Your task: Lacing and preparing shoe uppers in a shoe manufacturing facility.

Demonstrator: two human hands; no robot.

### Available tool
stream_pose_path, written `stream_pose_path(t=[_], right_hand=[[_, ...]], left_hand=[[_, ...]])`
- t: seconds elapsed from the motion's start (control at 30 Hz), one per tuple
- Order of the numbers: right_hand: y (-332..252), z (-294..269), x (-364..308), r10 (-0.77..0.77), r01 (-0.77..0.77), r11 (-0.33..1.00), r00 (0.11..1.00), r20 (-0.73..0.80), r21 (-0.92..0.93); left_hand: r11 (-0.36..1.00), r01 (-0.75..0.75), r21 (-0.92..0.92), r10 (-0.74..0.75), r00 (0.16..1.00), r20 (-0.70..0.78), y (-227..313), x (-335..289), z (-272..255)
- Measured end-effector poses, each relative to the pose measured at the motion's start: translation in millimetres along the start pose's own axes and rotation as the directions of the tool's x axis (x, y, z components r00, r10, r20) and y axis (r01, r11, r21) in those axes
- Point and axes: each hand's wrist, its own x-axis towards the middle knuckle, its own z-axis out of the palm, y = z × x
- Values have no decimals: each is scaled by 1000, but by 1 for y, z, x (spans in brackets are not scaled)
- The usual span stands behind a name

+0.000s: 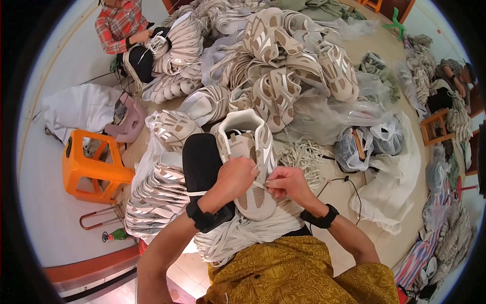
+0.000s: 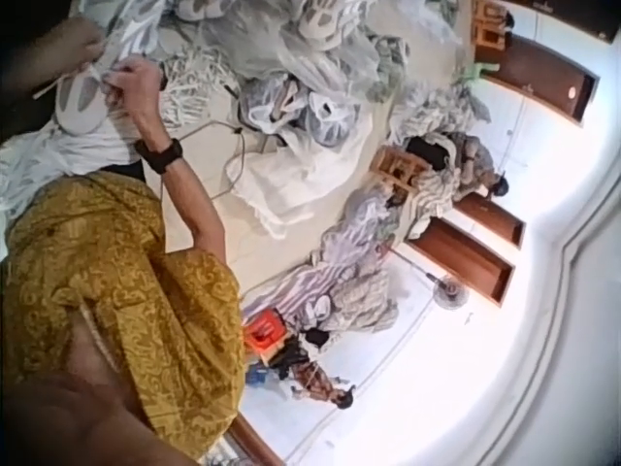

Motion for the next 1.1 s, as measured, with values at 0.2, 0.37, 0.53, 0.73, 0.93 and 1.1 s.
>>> stream_pose_path(t=[0.2,0.37,0.53,0.73,0.93,1.1], right_hand=[[8,12,6,-580,462,751,803,-136,-472],[5,17,8,-562,381,723,809,-171,-576],[11,22,14,-841,401,260,541,-2,-878],[10,24,16,-820,369,226,571,28,-901],[14,28,24,-772,362,317,635,-17,-877],[-1,16,7,-703,519,500,711,25,-694]], left_hand=[[997,-61,43,64,996,-60,5,-2,4],[995,-99,28,102,988,-117,4,0,9],[985,-146,92,162,963,-213,-1,2,16],[979,-202,29,203,953,-226,-5,2,23],[904,70,-422,-49,997,62,2,6,10],[839,155,-521,-58,979,198,-6,8,5]])
